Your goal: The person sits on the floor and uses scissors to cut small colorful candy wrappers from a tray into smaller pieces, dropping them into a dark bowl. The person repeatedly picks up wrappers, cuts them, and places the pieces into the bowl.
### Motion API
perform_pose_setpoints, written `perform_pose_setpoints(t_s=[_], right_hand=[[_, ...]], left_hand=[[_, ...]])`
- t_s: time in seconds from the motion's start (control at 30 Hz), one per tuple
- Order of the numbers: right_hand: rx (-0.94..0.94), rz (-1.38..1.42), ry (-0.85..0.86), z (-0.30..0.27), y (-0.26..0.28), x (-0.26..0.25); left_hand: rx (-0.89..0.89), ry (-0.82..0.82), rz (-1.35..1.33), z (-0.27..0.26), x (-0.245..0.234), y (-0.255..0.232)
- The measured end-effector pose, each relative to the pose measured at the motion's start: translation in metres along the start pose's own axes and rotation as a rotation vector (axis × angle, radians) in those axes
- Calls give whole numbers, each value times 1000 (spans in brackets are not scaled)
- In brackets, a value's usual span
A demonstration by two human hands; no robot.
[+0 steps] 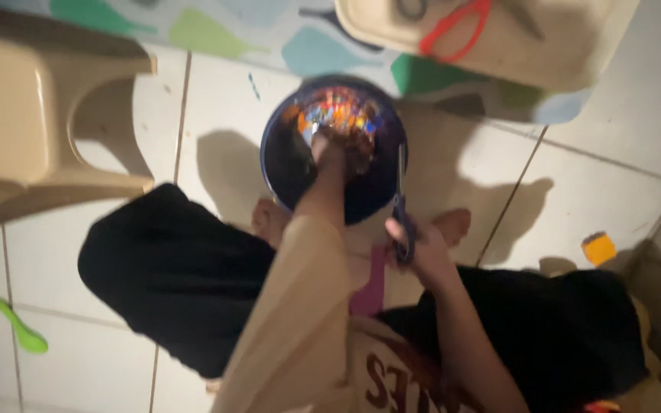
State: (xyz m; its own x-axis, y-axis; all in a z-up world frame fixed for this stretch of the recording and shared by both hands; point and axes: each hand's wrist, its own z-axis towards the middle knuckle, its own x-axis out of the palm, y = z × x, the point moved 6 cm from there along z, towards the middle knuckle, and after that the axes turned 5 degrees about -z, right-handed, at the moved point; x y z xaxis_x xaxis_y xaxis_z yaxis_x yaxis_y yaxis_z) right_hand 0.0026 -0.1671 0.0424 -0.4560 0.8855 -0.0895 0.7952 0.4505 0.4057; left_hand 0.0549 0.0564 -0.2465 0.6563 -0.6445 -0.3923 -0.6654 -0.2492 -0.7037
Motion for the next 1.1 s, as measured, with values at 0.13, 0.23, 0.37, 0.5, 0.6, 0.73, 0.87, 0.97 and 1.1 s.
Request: perform_pose_setpoints(t_s=[0.13,0.23,0.37,0.5,0.6,0.73,0.87,0.97,1.1], right_hand=[[-91,43,42,5,6,0],[-76,78,45,6,9,3],[-85,-33,24,5,5,2],[-61,-79,18,7,-1,5],[-87,-43,55,10,2,7],[-105,-68,81,9,1,6],[-97,0,90,15,-6,8],[-19,-58,96,20,-14,10],[-54,-62,92,19,-9,12]], left_hand=[[173,185,312,0,20,-7],[285,541,538,-39,23,-20],[201,856,888,-66,7,-6],[30,570,876,-8,-6,-3],[-185,181,594,31,-19,9],[-358,-184,232,20,-28,37],[-466,-357,-121,5,-26,56],[-568,-419,-453,11,-23,64],[-493,-384,-946,29,-19,59]])
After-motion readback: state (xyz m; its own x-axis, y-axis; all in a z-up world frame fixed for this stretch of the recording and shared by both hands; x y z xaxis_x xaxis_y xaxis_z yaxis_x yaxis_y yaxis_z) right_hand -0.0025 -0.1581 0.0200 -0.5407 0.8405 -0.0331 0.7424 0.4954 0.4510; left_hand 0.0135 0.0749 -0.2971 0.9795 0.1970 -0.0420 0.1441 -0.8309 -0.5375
